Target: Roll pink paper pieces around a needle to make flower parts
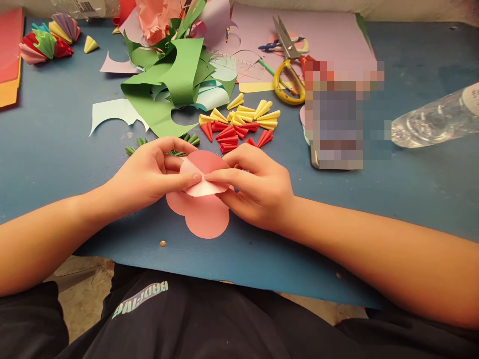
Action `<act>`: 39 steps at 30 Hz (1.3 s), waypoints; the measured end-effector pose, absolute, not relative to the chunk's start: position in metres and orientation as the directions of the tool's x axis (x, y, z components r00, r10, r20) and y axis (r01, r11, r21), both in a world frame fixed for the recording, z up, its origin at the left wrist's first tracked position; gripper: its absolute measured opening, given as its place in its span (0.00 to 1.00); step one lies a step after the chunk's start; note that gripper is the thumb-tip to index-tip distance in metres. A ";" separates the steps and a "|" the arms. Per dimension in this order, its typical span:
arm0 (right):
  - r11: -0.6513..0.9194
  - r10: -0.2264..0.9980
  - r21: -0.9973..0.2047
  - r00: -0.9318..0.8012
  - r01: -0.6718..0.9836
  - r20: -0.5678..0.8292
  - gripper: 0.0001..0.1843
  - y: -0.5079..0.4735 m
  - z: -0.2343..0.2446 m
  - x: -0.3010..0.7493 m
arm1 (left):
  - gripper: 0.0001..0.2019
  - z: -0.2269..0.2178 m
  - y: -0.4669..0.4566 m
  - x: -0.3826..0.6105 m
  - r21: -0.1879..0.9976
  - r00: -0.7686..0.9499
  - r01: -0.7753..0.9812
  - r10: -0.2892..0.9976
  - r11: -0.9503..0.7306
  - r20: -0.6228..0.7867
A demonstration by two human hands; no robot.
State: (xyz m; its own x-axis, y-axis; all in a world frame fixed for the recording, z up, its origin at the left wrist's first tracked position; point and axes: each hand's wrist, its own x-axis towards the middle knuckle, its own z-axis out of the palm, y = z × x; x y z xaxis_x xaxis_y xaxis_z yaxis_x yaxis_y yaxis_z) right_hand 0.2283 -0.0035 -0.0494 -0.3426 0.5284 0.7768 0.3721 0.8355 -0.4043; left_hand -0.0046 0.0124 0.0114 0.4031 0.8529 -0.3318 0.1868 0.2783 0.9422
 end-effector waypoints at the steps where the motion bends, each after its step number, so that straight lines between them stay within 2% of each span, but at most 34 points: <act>1: 0.832 0.533 -0.409 -0.337 0.375 0.776 0.09 -0.003 -0.048 0.229 | 0.22 0.012 0.012 -0.005 0.947 0.397 0.181 0.861 0.266 -0.318; 7: 0.797 0.589 -0.472 -0.316 0.376 0.744 0.16 -0.005 -0.043 0.232 | 0.22 0.013 0.012 -0.005 0.968 0.368 0.150 0.897 0.203 -0.245; 11: 0.767 0.634 -0.528 -0.304 0.365 0.711 0.13 -0.007 -0.042 0.231 | 0.22 0.012 0.010 -0.004 0.980 0.390 0.150 0.903 0.134 -0.183; 19: 0.818 0.559 -0.425 -0.364 0.388 0.745 0.09 -0.010 -0.042 0.233 | 0.21 0.013 0.003 0.000 0.981 0.394 0.178 0.908 0.073 -0.139; 23: 0.818 0.555 -0.417 -0.357 0.396 0.751 0.09 -0.009 -0.041 0.233 | 0.21 0.011 0.003 -0.001 0.982 0.410 0.183 0.905 0.042 -0.115; 28: 0.751 0.650 -0.510 -0.335 0.419 0.682 0.08 -0.010 -0.037 0.232 | 0.25 0.011 0.002 -0.005 0.976 0.381 0.216 0.922 -0.020 -0.065; 33: 0.700 0.709 -0.575 -0.320 0.424 0.628 0.06 -0.011 -0.035 0.232 | 0.25 0.014 0.001 -0.005 0.978 0.381 0.204 0.924 -0.037 -0.044; 36: 0.718 0.689 -0.556 -0.321 0.418 0.649 0.10 -0.012 -0.035 0.233 | 0.23 0.014 0.002 -0.004 0.974 0.397 0.221 0.916 -0.044 -0.049; 39: 0.764 0.625 -0.483 -0.309 0.427 0.717 0.13 -0.011 -0.037 0.234 | 0.20 0.013 0.004 -0.003 0.969 0.410 0.224 0.912 -0.099 -0.001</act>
